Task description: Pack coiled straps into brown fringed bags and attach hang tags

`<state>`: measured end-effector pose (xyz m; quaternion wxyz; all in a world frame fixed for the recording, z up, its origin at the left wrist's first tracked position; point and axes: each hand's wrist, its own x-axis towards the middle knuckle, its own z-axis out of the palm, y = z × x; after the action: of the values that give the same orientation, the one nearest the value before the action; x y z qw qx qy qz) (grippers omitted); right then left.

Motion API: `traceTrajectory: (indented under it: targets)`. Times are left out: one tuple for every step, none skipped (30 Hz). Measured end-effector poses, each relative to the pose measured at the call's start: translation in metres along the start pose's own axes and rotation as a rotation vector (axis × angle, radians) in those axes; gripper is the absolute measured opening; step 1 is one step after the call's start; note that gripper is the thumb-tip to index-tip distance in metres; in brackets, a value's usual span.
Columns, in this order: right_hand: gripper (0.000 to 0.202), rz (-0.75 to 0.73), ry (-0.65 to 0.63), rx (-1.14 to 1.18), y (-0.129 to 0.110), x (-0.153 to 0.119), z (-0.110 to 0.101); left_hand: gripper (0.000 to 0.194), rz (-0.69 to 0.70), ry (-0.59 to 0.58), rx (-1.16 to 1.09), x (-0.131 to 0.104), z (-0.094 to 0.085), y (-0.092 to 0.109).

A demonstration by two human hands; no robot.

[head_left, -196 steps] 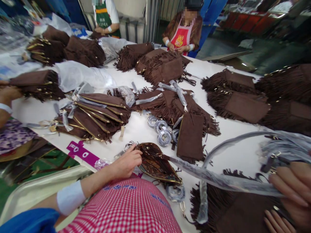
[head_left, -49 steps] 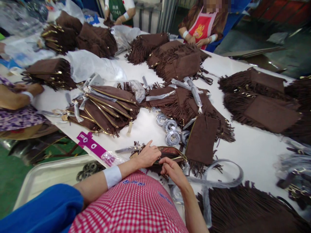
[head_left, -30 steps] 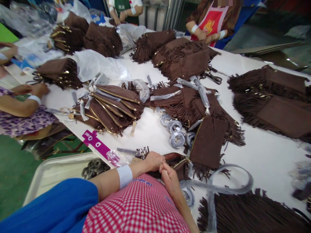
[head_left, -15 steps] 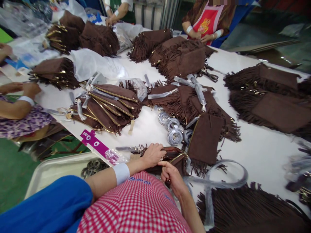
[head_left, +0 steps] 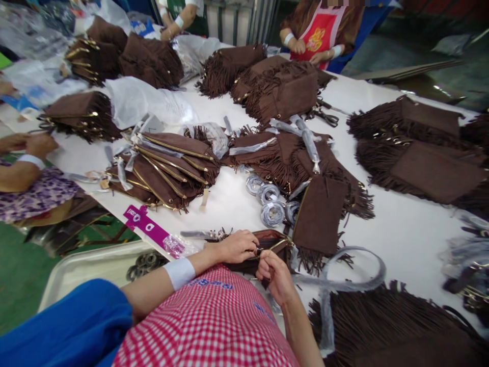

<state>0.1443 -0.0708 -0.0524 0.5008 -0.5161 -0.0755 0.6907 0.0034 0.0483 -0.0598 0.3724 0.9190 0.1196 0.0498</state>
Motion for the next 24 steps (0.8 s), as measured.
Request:
traceTrajectory:
  targets:
    - [0.022, -0.006, 0.003, -0.006, 0.001, 0.001, 0.0, 0.018, 0.001, -0.003, -0.009, 0.0, -0.002, 0.002]
    - [0.024, -0.014, 0.006, -0.015, 0.002, 0.001, 0.0, 0.018, -0.003, -0.002, -0.016, 0.001, -0.003, 0.004]
    - [0.026, -0.022, 0.009, -0.029, 0.003, 0.002, 0.0, 0.018, -0.012, 0.004, -0.022, 0.001, -0.004, 0.006]
    - [0.029, -0.03, 0.012, -0.046, 0.005, 0.002, 0.0, 0.018, -0.02, 0.01, -0.029, 0.0, -0.004, 0.007]
    - [0.031, -0.038, 0.015, -0.069, 0.006, 0.003, -0.001, 0.019, -0.027, 0.016, -0.035, 0.0, -0.004, 0.008]
    - [0.033, -0.045, 0.016, -0.098, 0.008, 0.003, -0.001, 0.019, -0.032, 0.024, -0.038, 0.0, -0.004, 0.009]
    - [0.035, -0.051, 0.017, -0.132, 0.009, 0.004, -0.001, 0.019, -0.036, 0.031, -0.039, 0.0, -0.004, 0.009]
    - [0.036, -0.059, 0.017, -0.171, 0.009, 0.004, -0.002, 0.019, -0.04, 0.033, -0.036, 0.0, -0.003, 0.009]
    - [0.037, -0.068, 0.016, -0.216, 0.009, 0.004, -0.003, 0.019, -0.047, 0.035, -0.028, 0.0, -0.002, 0.009]
    - [0.037, -0.082, 0.015, -0.266, 0.009, 0.003, -0.003, 0.02, -0.06, 0.04, -0.013, 0.0, -0.001, 0.008]
    - [0.037, -0.102, 0.015, -0.322, 0.008, 0.003, -0.004, 0.02, -0.074, 0.045, 0.008, 0.0, -0.001, 0.007]
    - [0.037, -0.125, 0.014, -0.384, 0.006, 0.002, -0.004, 0.021, -0.084, 0.049, 0.03, 0.0, 0.0, 0.007]
    - [0.036, -0.151, 0.011, -0.449, 0.005, 0.002, -0.004, 0.021, -0.092, 0.052, 0.054, 0.0, 0.001, 0.006]
    - [0.034, -0.178, 0.008, -0.514, 0.003, 0.001, -0.003, 0.021, -0.098, 0.053, 0.078, 0.0, 0.001, 0.006]
    - [0.032, -0.204, 0.008, -0.577, 0.002, 0.001, -0.002, 0.021, -0.102, 0.049, 0.102, 0.0, 0.001, 0.006]
    - [0.03, -0.227, 0.013, -0.636, 0.001, 0.0, -0.001, 0.02, -0.105, 0.044, 0.123, 0.0, 0.001, 0.006]
    - [0.027, -0.247, 0.023, -0.686, 0.0, 0.0, -0.001, 0.021, -0.109, 0.04, 0.143, 0.0, 0.001, 0.007]
    - [0.023, -0.26, 0.041, -0.723, -0.001, -0.001, 0.0, 0.021, -0.115, 0.041, 0.158, 0.0, 0.0, 0.008]
    - [0.02, -0.281, 0.072, -0.767, -0.002, -0.001, 0.0, 0.021, -0.124, 0.046, 0.167, -0.001, 0.0, 0.009]
    - [0.016, -0.317, 0.112, -0.833, -0.003, -0.002, -0.001, 0.022, -0.138, 0.055, 0.17, -0.001, 0.0, 0.01]
    - [0.013, -0.368, 0.154, -0.925, -0.005, -0.002, -0.002, 0.022, -0.154, 0.064, 0.169, -0.001, 0.0, 0.011]
    - [0.012, -0.433, 0.195, -1.037, -0.007, -0.003, -0.003, 0.022, -0.17, 0.072, 0.168, -0.002, 0.0, 0.012]
    - [0.011, -0.504, 0.227, -1.158, -0.01, -0.003, -0.003, 0.022, -0.183, 0.077, 0.167, -0.002, 0.001, 0.012]
    - [0.011, -0.571, 0.245, -1.267, -0.013, -0.004, -0.004, 0.021, -0.191, 0.08, 0.167, -0.002, 0.001, 0.013]
